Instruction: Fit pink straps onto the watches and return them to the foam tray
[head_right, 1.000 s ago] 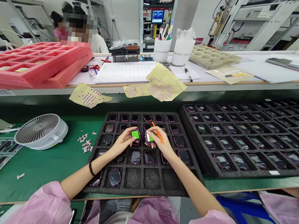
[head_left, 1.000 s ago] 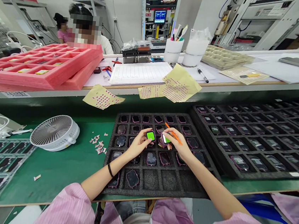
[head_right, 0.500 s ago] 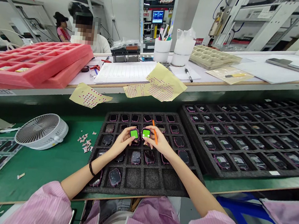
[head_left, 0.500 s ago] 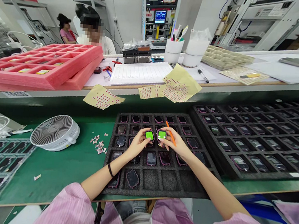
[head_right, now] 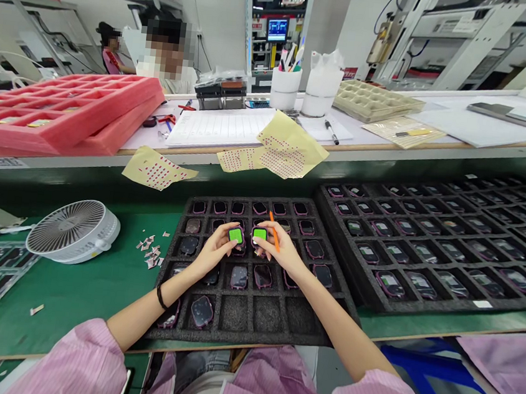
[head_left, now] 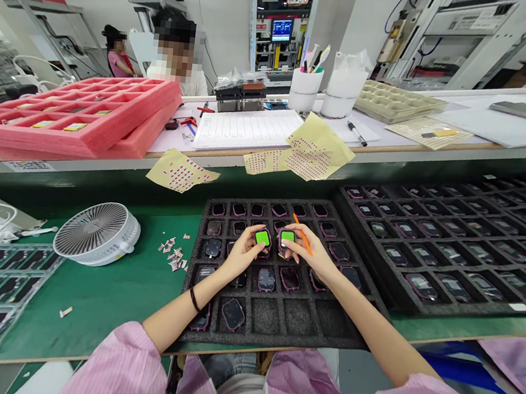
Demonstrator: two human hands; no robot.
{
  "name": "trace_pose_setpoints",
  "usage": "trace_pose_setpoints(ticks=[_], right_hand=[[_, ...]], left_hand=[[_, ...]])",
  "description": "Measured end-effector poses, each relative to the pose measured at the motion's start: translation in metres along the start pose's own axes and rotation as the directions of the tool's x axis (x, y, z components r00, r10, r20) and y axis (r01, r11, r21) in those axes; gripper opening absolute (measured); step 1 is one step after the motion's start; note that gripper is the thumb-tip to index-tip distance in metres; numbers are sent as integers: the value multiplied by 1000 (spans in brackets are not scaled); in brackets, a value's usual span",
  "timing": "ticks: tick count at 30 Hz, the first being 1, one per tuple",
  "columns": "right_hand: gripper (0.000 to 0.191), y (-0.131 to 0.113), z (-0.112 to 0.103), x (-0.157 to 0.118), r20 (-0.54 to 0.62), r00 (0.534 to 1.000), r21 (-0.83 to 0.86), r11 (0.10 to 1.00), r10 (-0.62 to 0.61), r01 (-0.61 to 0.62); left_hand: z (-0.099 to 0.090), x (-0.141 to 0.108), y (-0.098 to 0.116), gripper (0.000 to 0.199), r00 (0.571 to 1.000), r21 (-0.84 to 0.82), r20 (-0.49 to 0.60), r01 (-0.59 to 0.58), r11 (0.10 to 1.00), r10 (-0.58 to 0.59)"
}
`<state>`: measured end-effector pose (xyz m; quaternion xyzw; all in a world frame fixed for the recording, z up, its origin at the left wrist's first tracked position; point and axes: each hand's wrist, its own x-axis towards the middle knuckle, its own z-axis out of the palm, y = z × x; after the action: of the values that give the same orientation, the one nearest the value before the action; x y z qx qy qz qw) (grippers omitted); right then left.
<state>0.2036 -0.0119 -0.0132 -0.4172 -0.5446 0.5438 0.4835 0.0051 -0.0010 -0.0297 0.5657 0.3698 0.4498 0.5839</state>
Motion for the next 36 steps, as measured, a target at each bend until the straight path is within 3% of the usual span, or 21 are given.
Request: trace_pose_setpoints(ticks=[15,26,31,36], right_hand=[[41,2,-1,1,0,1000,0,1000,-8,8],[35,-4,-1,-1,-40,999,4,1000,22,-22],[35,2,1,1,-34,998,-21,999,47,-48],[38,12,7,2,55,996,-76,995,68,-63]], left_hand=[[-2,0,-6,59,998,92,29,-54,994,51],[-2,0,-5,53,997,36,66,-40,999,37],[-1,-2,-6,62,988,204,83,-144,968,130],[1,-5,2,50,953,458,154,-304,835,263]])
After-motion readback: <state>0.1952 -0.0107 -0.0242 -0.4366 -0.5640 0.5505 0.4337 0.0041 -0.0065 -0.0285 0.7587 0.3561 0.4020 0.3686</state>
